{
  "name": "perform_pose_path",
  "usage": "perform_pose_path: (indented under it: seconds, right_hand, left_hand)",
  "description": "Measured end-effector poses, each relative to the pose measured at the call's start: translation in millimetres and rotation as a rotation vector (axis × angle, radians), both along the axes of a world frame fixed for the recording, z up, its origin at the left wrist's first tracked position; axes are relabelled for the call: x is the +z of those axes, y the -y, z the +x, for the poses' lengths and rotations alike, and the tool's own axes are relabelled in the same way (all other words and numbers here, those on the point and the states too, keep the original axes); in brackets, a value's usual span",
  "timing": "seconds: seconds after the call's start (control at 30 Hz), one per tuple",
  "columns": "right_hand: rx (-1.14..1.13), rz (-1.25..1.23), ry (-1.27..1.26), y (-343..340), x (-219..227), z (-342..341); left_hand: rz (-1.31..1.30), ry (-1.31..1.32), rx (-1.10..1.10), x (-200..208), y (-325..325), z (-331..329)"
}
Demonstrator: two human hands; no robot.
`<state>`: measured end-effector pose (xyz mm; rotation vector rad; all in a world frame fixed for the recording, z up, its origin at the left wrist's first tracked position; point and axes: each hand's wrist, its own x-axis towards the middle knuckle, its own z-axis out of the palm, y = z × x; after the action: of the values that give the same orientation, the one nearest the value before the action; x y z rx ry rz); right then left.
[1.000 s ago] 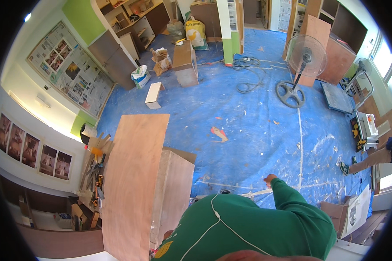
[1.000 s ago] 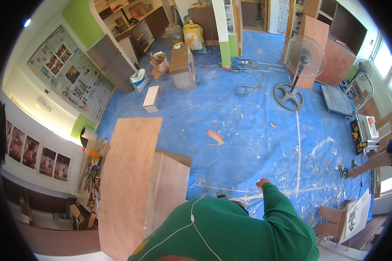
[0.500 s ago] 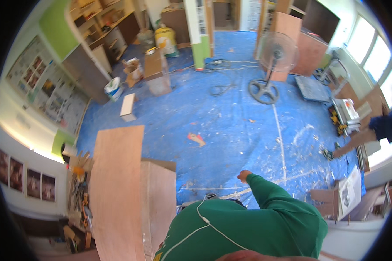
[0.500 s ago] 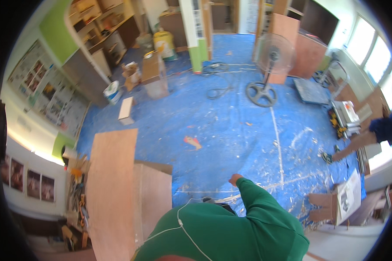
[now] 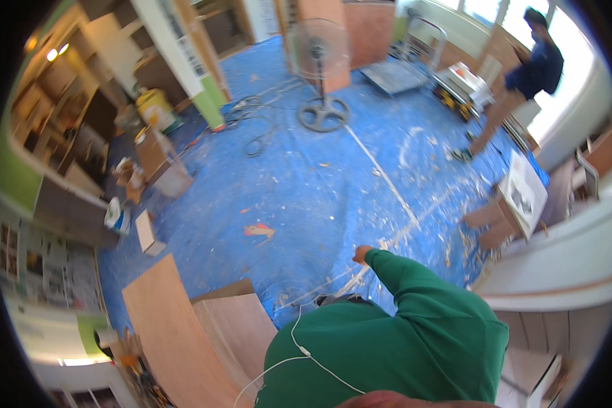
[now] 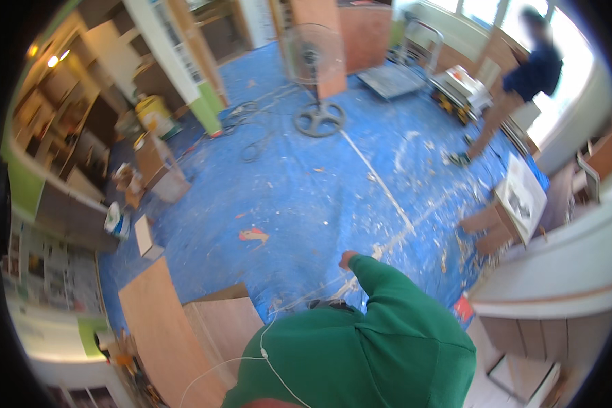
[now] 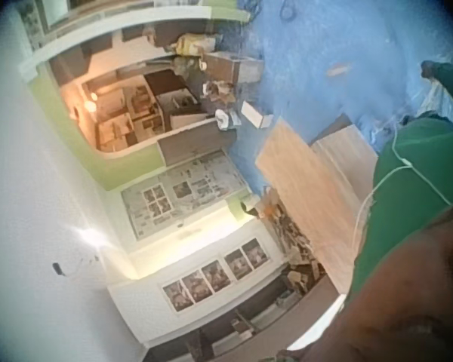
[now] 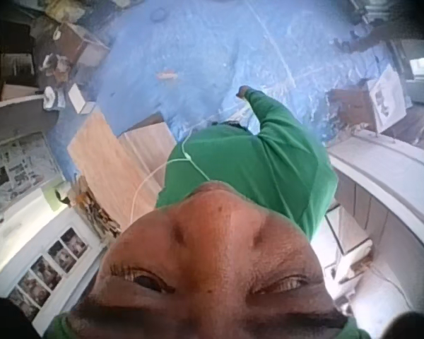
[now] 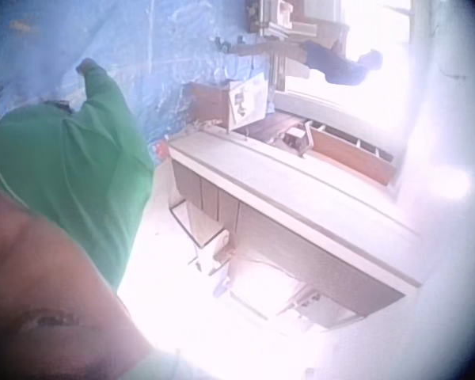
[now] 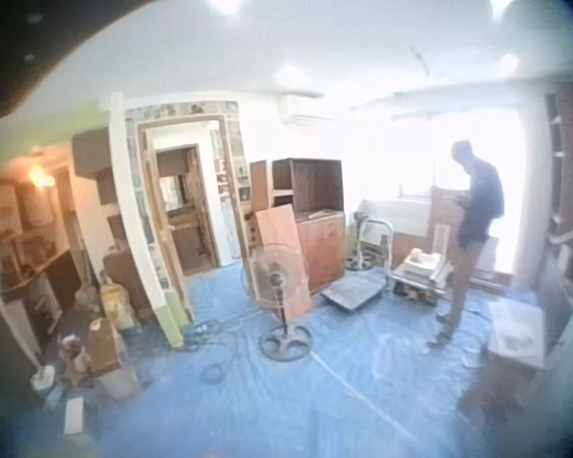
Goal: The person handles a large wooden panel, aligns it with a cabinet door, and uses a sanding block to smooth the edges. They then place the panel on a workbench and organize tools.
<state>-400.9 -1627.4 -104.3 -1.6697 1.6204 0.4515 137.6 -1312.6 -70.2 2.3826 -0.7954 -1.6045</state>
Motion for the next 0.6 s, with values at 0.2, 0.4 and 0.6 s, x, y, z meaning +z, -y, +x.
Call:
perform_pose_path:
  seconds: [0.2,0.4,0.6]
  right_hand:
    - [-0.272,-0.015,0.058,-39.0,11.6,-26.1]
    - [-0.447,-0.011,0.004,-116.3,0.2,-75.1]
    - [-0.548,0.172,-0.079,-173.2,-2.4,-105.6]
  left_hand:
    - [0.026,-0.011,-0.135,6.4,53.7,3.4]
    - [0.036,-0.025,-0.236,11.9,97.0,-8.8]
    - [0.029,-0.033,-0.276,16.8,114.9,-17.8]
